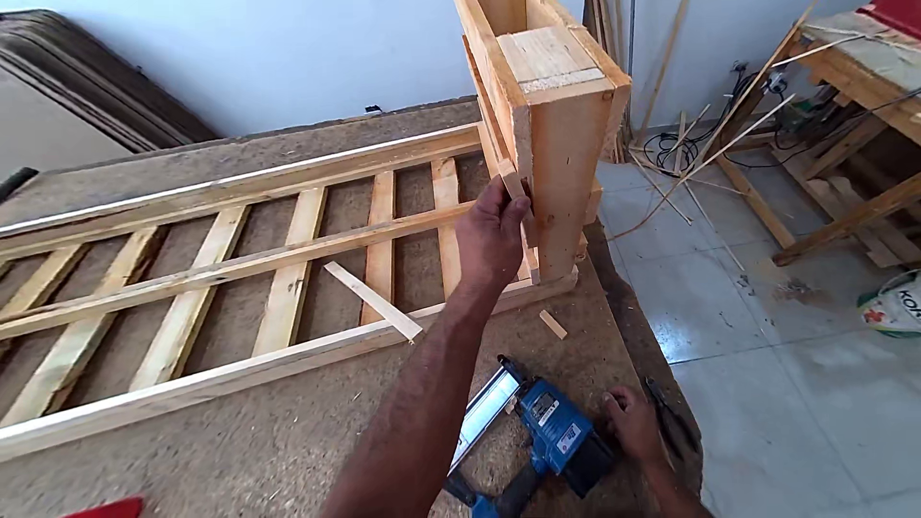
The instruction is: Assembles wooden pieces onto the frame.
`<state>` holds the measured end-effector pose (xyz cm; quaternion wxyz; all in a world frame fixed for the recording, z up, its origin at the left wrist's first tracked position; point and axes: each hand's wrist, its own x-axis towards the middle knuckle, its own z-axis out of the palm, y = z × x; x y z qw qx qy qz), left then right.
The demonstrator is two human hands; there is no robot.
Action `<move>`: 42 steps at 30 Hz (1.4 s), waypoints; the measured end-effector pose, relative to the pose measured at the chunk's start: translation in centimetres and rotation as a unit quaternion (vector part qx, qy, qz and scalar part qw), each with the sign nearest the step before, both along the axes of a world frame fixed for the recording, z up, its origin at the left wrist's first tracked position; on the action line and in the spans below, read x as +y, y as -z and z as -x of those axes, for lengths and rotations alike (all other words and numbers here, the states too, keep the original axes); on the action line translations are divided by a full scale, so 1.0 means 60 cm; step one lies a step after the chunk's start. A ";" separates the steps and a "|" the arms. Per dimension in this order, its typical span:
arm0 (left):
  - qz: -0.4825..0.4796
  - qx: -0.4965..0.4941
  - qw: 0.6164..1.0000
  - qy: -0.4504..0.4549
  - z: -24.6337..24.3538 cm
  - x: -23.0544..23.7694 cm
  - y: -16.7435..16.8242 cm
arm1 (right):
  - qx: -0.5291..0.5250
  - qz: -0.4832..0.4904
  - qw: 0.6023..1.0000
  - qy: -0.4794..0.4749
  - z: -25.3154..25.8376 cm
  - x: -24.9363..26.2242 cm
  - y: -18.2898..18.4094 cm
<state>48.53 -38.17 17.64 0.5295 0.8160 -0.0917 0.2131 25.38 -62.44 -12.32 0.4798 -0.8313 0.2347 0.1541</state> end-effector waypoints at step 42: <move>-0.096 0.003 0.992 -0.086 0.009 -0.044 0.264 | -0.030 0.034 0.998 -0.043 0.001 -0.005 0.008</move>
